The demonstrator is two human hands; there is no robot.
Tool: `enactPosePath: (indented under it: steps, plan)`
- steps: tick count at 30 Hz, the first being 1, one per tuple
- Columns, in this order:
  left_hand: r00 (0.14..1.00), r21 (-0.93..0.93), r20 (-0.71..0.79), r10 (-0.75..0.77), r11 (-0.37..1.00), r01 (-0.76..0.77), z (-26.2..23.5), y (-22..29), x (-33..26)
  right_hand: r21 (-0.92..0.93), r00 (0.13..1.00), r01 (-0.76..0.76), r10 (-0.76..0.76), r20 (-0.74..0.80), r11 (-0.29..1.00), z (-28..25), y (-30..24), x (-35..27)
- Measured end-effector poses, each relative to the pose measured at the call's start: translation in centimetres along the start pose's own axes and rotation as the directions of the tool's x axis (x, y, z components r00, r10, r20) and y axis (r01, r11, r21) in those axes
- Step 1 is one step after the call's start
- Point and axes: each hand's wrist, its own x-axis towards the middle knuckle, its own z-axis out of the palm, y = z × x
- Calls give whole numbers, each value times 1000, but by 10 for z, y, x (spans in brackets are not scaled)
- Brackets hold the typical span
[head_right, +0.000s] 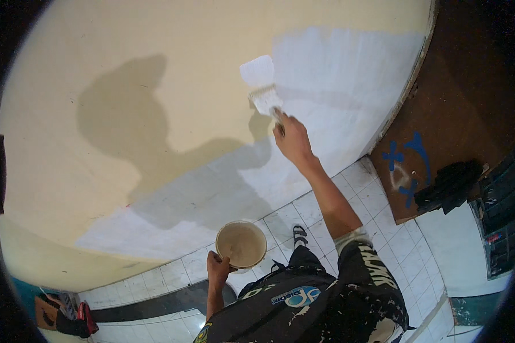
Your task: Painting a wall with white paint using a brush.
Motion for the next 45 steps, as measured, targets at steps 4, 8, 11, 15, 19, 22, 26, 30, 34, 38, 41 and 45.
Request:
enactPosePath:
  steps: [4,8,11,15,19,22,26,30,34,38,41,45]
  plan:
    - [996,-110,-27,-83,991,80,-5,6,-7,75,988,-137,131,79,988,-24,-10,-8]
    - [995,-132,-19,-99,987,95,-14,0,-7,33,997,21,-19,-69,999,-69,-61,65]
    - [995,-112,-27,-97,989,93,-17,-5,-6,-9,992,80,-81,-97,997,-55,-44,92]
    - [996,-161,-48,-79,984,71,-18,-7,-7,-46,1000,27,-27,11,999,10,10,27]
    - [989,-174,-92,-116,980,99,-18,-7,-12,-128,964,-133,158,215,983,55,70,-88]
    - [988,-249,-85,-130,963,106,-22,-1,-18,-247,879,-249,326,348,936,56,92,-128]
    - [988,-160,-86,-131,980,116,-27,-13,-15,-229,831,-305,376,411,924,37,79,-84]
    - [993,-118,-66,-95,989,87,-23,-8,-14,-227,910,-136,213,357,964,-28,35,34]
    - [993,-57,-101,-58,997,52,-25,-38,-10,-75,979,-72,85,187,995,-97,-50,106]
    - [986,-101,-103,-130,988,120,-18,-10,-16,-27,996,-84,84,20,996,-120,-93,130]
    - [983,-108,-95,-154,984,144,-8,0,-11,-48,993,100,-103,-61,994,-66,-29,111]
    - [982,39,-171,-85,995,93,-4,-28,3,-104,996,73,-77,-36,992,41,74,-12]
